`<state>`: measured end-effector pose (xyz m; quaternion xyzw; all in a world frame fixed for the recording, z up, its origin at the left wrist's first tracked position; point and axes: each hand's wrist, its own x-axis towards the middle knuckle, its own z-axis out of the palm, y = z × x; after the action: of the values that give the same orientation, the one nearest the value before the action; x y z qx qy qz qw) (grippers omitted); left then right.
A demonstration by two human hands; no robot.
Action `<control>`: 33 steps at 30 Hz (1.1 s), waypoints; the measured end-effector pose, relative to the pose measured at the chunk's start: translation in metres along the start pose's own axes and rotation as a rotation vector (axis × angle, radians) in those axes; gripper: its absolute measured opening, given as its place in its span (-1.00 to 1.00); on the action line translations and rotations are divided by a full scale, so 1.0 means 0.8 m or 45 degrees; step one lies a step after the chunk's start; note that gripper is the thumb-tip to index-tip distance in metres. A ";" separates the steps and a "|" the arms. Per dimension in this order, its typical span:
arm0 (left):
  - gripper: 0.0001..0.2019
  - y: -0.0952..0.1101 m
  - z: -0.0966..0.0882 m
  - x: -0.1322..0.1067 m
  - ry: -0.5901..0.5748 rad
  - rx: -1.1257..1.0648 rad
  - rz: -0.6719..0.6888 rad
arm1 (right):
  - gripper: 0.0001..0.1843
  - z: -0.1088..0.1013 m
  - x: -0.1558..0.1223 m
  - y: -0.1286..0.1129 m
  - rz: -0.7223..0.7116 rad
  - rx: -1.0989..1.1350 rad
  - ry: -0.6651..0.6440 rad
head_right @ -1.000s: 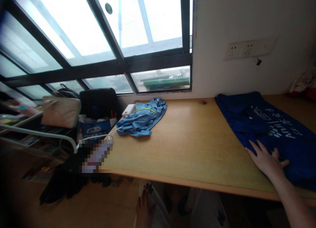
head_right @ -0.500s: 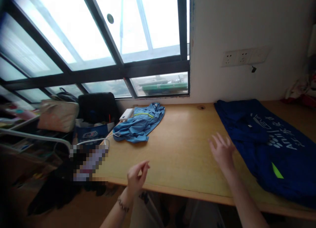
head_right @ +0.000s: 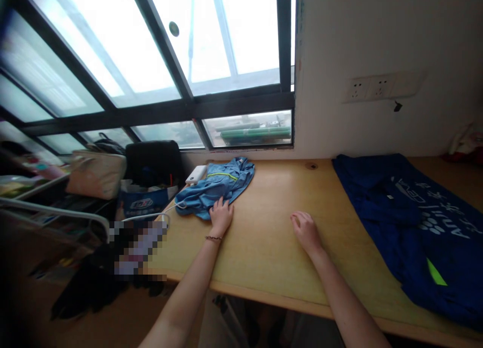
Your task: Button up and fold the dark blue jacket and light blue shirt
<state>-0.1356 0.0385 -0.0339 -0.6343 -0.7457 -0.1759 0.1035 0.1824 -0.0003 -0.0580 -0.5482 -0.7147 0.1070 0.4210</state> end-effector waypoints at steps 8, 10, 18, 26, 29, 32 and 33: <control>-0.71 -0.016 0.007 0.010 -0.002 0.032 -0.048 | -0.66 -0.005 0.005 -0.003 0.060 0.023 0.005; -0.71 -0.018 0.011 0.012 0.034 0.001 -0.031 | -0.66 -0.006 0.005 0.000 0.073 0.025 0.022; -0.82 0.016 0.007 -0.004 -0.016 -0.602 0.275 | -0.66 -0.005 0.008 0.009 0.097 0.015 0.092; -0.71 0.057 -0.033 -0.033 -1.124 -1.553 0.627 | -0.66 -0.004 0.008 0.011 0.171 0.081 0.095; -0.67 0.053 -0.052 -0.030 -1.701 -1.584 0.761 | -0.61 -0.001 0.009 0.012 0.249 0.154 0.094; -0.68 0.044 -0.064 -0.025 -2.174 -1.472 0.941 | -0.49 0.001 0.011 0.013 0.214 0.083 0.205; -0.66 0.040 -0.065 -0.025 -2.265 -1.467 0.940 | -0.45 0.000 0.011 0.014 0.182 0.022 0.251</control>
<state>-0.1041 0.0044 0.0106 -0.6696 -0.1281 0.0623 -0.7289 0.1893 0.0118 -0.0605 -0.6019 -0.6280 0.0884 0.4853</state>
